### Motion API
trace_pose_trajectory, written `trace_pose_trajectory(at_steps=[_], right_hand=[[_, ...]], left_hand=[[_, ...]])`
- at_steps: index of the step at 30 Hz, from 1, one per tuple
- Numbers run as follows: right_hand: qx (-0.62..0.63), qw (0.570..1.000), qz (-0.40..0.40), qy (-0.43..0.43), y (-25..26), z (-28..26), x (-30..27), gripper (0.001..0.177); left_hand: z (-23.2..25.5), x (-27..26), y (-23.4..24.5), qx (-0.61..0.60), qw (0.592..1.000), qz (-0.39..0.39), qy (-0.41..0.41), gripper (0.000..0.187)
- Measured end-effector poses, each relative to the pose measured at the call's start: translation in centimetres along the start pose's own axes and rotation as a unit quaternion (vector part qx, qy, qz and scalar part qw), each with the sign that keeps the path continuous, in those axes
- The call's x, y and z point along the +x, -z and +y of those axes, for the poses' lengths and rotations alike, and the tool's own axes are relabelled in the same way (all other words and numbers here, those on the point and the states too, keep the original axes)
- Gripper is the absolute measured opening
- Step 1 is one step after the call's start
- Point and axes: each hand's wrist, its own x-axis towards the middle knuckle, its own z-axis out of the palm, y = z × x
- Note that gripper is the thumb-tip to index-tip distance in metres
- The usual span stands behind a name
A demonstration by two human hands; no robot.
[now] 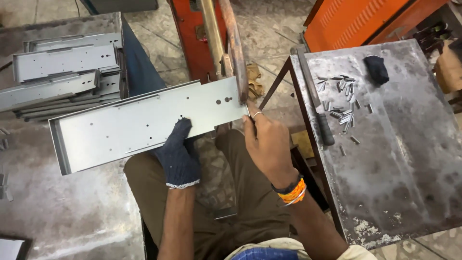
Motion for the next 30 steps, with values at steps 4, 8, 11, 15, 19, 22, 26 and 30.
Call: trace_pose_trajectory(at_steps=[4,8,11,15,19,22,26,30], right_hand=[[-0.02,0.999,-0.01,-0.031,-0.6,0.3,-0.4,0.03],[0.018,0.999,0.029,0.035,-0.5,0.1,0.2,0.037],[0.024,0.999,0.008,-0.025,-0.3,0.3,-1.0,0.029],[0.045,0.998,0.04,0.022,-0.3,-1.1,-1.8,0.032],[0.048,0.998,0.007,0.027,-1.9,-2.4,-2.1,0.026],[-0.025,0.999,-0.016,0.02,-5.7,-2.0,-1.9,0.03],[-0.084,0.974,-0.183,0.107,-11.8,-1.7,-2.3,0.033],[0.028,0.936,-0.316,0.153,-14.1,-3.8,-4.9,0.031]], left_hand=[[0.7,-0.4,0.2,-0.05,0.996,0.071,0.021,0.026],[0.1,0.1,2.1,0.397,0.877,-0.087,-0.255,0.031],[2.0,-1.3,1.7,0.497,0.804,-0.106,-0.309,0.035],[2.8,-2.5,2.9,0.501,0.798,-0.133,-0.307,0.042],[3.1,-3.8,5.6,0.44,0.847,-0.095,-0.283,0.035],[3.7,-4.8,8.6,0.513,0.795,-0.051,-0.319,0.033],[4.8,-5.9,10.0,0.305,0.91,0.194,-0.202,0.041],[1.1,-7.8,20.8,-0.069,0.891,0.446,-0.052,0.04]])
